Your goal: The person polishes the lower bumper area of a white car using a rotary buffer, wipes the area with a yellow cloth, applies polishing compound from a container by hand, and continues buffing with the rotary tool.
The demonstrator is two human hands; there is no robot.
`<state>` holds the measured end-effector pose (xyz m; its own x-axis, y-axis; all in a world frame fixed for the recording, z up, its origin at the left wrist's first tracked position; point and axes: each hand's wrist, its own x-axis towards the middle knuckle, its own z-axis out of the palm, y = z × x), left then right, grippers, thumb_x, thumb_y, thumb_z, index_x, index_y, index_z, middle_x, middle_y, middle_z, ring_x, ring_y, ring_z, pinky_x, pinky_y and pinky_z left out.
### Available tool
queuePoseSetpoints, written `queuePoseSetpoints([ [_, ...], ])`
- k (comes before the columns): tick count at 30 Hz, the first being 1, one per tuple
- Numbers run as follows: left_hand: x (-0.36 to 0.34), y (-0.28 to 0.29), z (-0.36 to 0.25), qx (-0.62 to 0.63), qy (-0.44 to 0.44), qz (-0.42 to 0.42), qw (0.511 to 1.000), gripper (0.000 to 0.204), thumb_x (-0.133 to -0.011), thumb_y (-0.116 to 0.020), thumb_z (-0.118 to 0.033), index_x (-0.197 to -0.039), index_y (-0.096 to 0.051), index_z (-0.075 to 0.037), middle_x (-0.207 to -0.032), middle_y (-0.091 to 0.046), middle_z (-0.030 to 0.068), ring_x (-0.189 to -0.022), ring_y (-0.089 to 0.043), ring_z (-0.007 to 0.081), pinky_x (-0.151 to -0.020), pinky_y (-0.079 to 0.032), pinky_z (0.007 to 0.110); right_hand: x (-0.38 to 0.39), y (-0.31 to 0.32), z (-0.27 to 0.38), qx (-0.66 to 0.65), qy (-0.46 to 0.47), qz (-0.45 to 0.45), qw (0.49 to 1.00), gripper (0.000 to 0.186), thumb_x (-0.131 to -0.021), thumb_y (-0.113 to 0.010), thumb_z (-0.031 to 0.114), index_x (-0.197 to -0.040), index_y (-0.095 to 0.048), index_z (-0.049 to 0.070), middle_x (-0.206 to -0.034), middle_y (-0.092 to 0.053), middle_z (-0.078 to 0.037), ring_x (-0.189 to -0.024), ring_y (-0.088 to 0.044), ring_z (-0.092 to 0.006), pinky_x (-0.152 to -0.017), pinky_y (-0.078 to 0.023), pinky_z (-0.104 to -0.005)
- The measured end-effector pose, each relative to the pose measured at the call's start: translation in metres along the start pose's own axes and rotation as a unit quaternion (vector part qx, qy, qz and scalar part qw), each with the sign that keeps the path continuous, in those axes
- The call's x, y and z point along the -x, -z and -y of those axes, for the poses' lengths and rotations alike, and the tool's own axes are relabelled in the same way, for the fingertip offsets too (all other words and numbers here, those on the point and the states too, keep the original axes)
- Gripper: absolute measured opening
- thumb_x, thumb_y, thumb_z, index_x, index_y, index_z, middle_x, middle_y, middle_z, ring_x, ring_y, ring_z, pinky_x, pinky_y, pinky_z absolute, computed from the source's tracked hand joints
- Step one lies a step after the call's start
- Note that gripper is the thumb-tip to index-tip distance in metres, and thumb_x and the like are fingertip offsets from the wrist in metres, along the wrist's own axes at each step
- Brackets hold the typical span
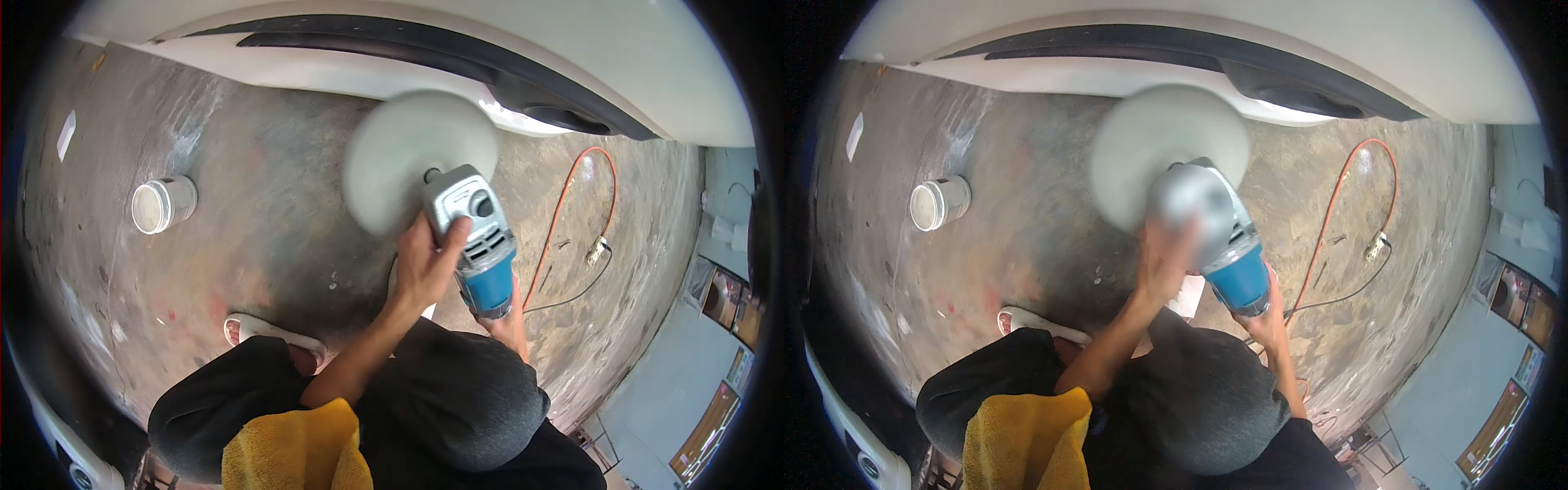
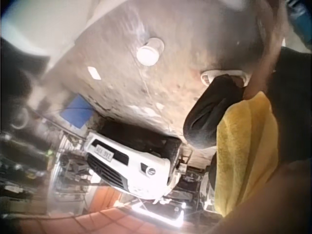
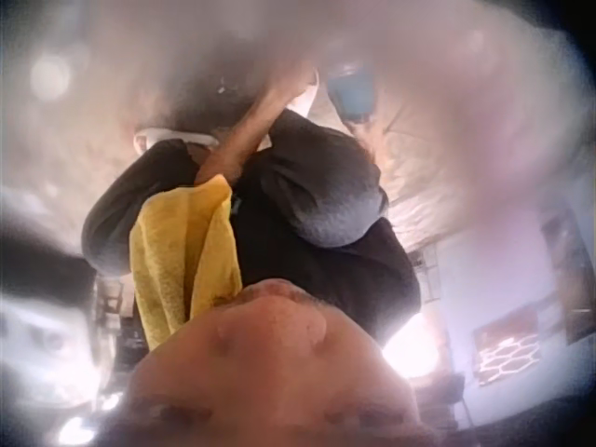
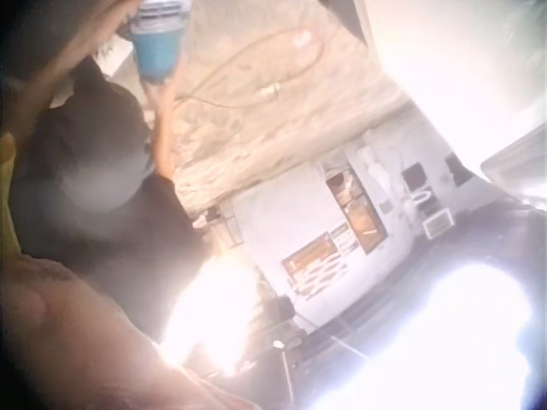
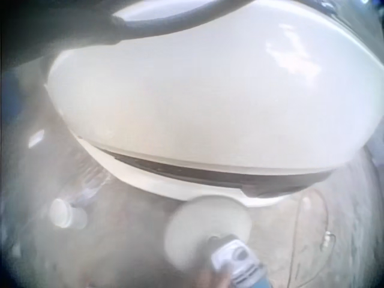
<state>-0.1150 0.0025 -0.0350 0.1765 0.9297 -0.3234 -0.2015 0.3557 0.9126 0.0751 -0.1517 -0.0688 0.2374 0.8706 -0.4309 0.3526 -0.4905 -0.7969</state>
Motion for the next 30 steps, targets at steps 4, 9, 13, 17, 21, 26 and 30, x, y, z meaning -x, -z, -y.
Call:
queuePoseSetpoints([
  [4,-0.001,-0.009,-0.002,-0.057,-0.026,-0.001,0.998,0.043,-0.091,-0.058,-0.035,-0.110,-0.057,0.003,-0.093,-0.065,0.0144,-0.084,-0.062,0.0200,-0.075,-0.048,0.032,0.016,-0.014,-0.001,-0.152,-0.061,-0.013,0.986,0.094,-0.059,-0.077,0.004,-0.141,-0.029,0.004,-0.137,-0.042,-0.018,-0.124,-0.045,-0.0289,-0.101,-0.039,-0.0399],
  [9,-0.002,0.016,-0.018,-0.004,-0.050,-0.134,0.990,0.045,-0.099,-0.042,-0.039,-0.101,-0.061,0.002,-0.091,-0.062,0.0054,-0.084,-0.055,0.0111,-0.074,-0.045,0.028,-0.012,-0.025,0.047,0.029,0.098,0.023,0.994,0.092,-0.059,-0.077,0.007,-0.140,-0.033,0.008,-0.126,-0.055,-0.019,-0.114,-0.057,-0.0334,-0.095,-0.045,-0.0385],
  [13,-0.006,0.041,-0.029,0.045,0.006,-0.160,0.986,0.048,-0.098,-0.041,-0.040,-0.114,-0.057,0.002,-0.108,-0.062,0.0097,-0.099,-0.061,0.0171,-0.086,-0.048,0.030,-0.022,-0.031,0.060,0.004,0.084,0.046,0.995,0.089,-0.060,-0.075,0.009,-0.140,-0.036,0.013,-0.117,-0.061,-0.021,-0.103,-0.062,-0.0375,-0.089,-0.049,-0.0388],
  [17,-0.002,0.028,-0.017,0.114,-0.016,-0.154,0.981,0.047,-0.098,-0.044,-0.036,-0.111,-0.057,0.007,-0.102,-0.063,0.0102,-0.087,-0.060,0.0145,-0.080,-0.046,0.027,-0.013,-0.010,0.065,0.038,0.099,0.047,0.993,0.089,-0.060,-0.075,0.010,-0.140,-0.036,0.015,-0.114,-0.062,-0.021,-0.100,-0.062,-0.0392,-0.086,-0.051,-0.0396],
  [21,0.009,-0.034,-0.007,0.051,0.031,-0.076,0.995,0.049,-0.098,-0.044,-0.039,-0.113,-0.056,0.007,-0.103,-0.063,0.0102,-0.089,-0.058,0.0140,-0.082,-0.045,0.027,0.020,0.050,0.049,0.084,0.073,-0.018,0.994,0.090,-0.058,-0.076,0.009,-0.140,-0.037,0.014,-0.120,-0.060,-0.018,-0.109,-0.060,-0.0356,-0.091,-0.048,-0.0383],
  [26,0.003,-0.089,-0.008,0.103,0.071,0.105,0.987,0.050,-0.099,-0.044,-0.037,-0.123,-0.048,0.006,-0.110,-0.059,0.0109,-0.095,-0.057,0.0126,-0.082,-0.047,0.025,0.054,0.094,0.048,0.067,0.008,-0.100,0.993,0.089,-0.057,-0.075,0.005,-0.138,-0.039,0.009,-0.123,-0.058,-0.017,-0.114,-0.057,-0.0295,-0.096,-0.043,-0.0353],
  [30,-0.005,-0.117,-0.013,0.060,0.086,0.229,0.968,0.064,-0.098,-0.040,-0.046,-0.132,-0.037,0.009,-0.122,-0.052,0.0187,-0.108,-0.057,0.0238,-0.090,-0.048,0.035,0.068,0.110,0.047,0.043,-0.036,-0.151,0.987,0.089,-0.055,-0.072,0.001,-0.138,-0.038,0.006,-0.126,-0.056,-0.015,-0.116,-0.055,-0.0274,-0.099,-0.041,-0.0354],
])
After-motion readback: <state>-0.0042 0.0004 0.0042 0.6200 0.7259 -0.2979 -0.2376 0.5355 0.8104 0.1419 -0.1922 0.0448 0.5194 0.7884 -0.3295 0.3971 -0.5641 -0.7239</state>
